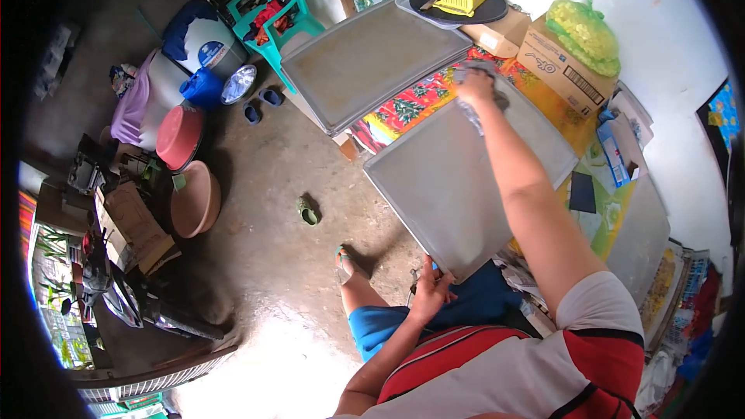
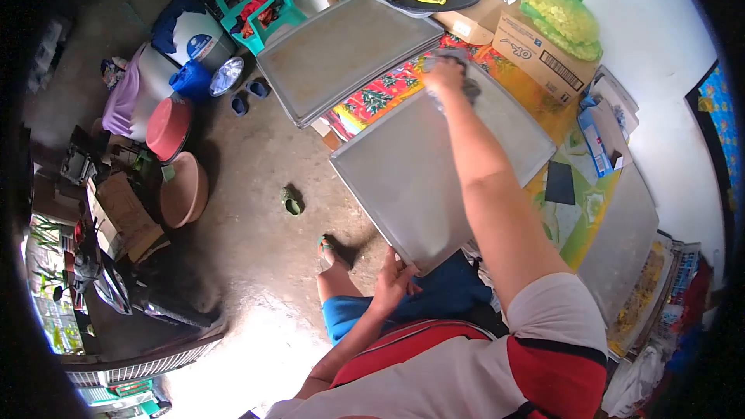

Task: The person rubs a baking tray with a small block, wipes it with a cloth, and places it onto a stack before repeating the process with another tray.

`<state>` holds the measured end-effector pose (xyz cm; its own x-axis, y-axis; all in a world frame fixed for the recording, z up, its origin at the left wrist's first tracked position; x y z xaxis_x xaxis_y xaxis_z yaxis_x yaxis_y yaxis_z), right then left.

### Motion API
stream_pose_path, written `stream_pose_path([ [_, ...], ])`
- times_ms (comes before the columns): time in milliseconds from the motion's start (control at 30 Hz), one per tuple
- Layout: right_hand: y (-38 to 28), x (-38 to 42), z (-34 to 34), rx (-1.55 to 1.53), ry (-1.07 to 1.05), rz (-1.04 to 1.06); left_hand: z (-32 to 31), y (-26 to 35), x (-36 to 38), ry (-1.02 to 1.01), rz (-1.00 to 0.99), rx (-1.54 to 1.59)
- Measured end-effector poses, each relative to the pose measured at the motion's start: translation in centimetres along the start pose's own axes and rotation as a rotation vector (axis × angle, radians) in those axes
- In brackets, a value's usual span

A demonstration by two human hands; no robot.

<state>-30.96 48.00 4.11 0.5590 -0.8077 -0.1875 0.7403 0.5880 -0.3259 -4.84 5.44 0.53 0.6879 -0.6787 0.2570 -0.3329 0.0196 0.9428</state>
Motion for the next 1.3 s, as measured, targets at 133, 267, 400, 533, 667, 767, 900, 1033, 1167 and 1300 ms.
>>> stream_pose_path([
  [133, -14.5, 12.1, 1.4, 0.145, -0.192, 0.279, 0.2, -1.3, -0.2, -0.009, 0.031, -0.035],
  [267, -22.3, 26.4, 1.1, -0.379, -0.782, 0.723, 0.3, -1.0, -0.9, -0.009, 0.019, -0.002],
  [400, -24.0, 31.2, 5.6, -0.727, -0.543, 0.751, 1.0, -0.8, -1.2, -0.022, 0.0, 0.006],
  [533, -19.7, 27.8, 9.3, -0.897, -0.527, 0.462, 2.8, -1.4, -0.7, 0.082, 0.06, 0.196],
  [667, -9.3, 18.5, 11.3, -0.993, -0.067, 0.409, 2.4, 0.7, 0.0, 0.028, 0.13, 0.347],
  [767, 1.4, 11.3, 12.0, -0.58, -0.051, 0.054, 1.2, 0.8, -0.3, -0.061, 0.081, 0.282],
  [900, 8.3, 9.8, 5.8, -0.003, 0.072, -0.009, 0.6, -1.0, -1.2, -0.088, 0.024, 0.255],
  [1033, -3.2, 18.4, 6.8, -0.225, 0.083, 0.377, 0.6, -0.7, -1.2, -0.062, 0.044, 0.214],
  [1167, -12.6, 28.8, 5.8, -0.514, -0.106, 0.751, 1.5, -0.7, -1.5, -0.074, 0.065, 0.181],
  [1300, -14.3, 34.4, 6.2, -0.525, -0.338, 1.046, 2.0, 0.1, -1.6, -0.06, 0.062, 0.159],
])
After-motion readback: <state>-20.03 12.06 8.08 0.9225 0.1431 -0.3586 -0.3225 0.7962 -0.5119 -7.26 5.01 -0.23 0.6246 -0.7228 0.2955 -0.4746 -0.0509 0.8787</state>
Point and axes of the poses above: each hand's wrist, its own x-axis away from the middle knuckle, its own z-axis out of the back of the hand, y = z × x, the point moved 8 cm from there along -x, towards the middle knuckle, and after that the axes turned 6 degrees about -z, right-handed, at the moved point
